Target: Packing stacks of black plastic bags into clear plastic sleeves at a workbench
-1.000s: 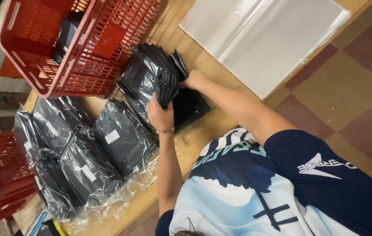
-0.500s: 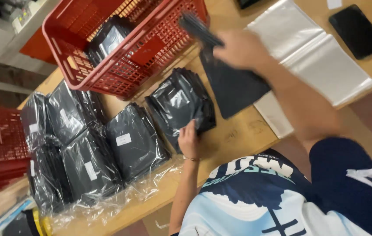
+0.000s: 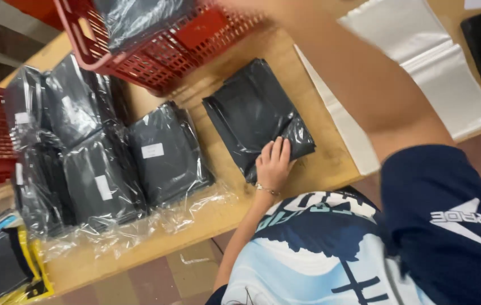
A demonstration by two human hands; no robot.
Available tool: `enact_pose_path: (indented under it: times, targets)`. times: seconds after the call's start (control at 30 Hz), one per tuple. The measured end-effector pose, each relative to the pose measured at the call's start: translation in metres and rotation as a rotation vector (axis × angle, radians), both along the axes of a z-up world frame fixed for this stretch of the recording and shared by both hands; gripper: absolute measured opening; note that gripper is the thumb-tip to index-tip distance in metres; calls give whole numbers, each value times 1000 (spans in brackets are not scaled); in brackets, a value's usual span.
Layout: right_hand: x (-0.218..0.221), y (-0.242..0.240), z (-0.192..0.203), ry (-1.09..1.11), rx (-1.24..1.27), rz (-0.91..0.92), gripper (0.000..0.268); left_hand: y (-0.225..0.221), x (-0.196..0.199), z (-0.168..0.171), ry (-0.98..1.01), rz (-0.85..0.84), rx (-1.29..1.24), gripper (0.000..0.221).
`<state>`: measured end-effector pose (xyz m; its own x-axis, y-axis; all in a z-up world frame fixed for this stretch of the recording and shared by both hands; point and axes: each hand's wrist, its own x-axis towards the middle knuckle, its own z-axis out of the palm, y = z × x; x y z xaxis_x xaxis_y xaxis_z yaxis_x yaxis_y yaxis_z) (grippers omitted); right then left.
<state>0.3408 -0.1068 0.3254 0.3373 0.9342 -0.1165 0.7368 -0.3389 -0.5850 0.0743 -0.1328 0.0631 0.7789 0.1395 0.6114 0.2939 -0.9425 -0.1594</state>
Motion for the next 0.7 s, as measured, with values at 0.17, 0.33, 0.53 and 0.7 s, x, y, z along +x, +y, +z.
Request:
enact_pose_path:
  times: [0.17,0.33,0.53,0.7]
  targets:
    - [-31,-66,-135,103,-116,26,53,23,-63,-1,20,-122,-158,52]
    - [-69,-151,-212,250,-332,-191,63,55,-109,-14,64,-269,-400,43]
    - [-87,-151,-214,221,-186,-415,46,26,-58,40,162,-167,-375,55]
    - [-90,-147,-212,303,-150,-526,25,14,-7,24,163,-274,-475,47]
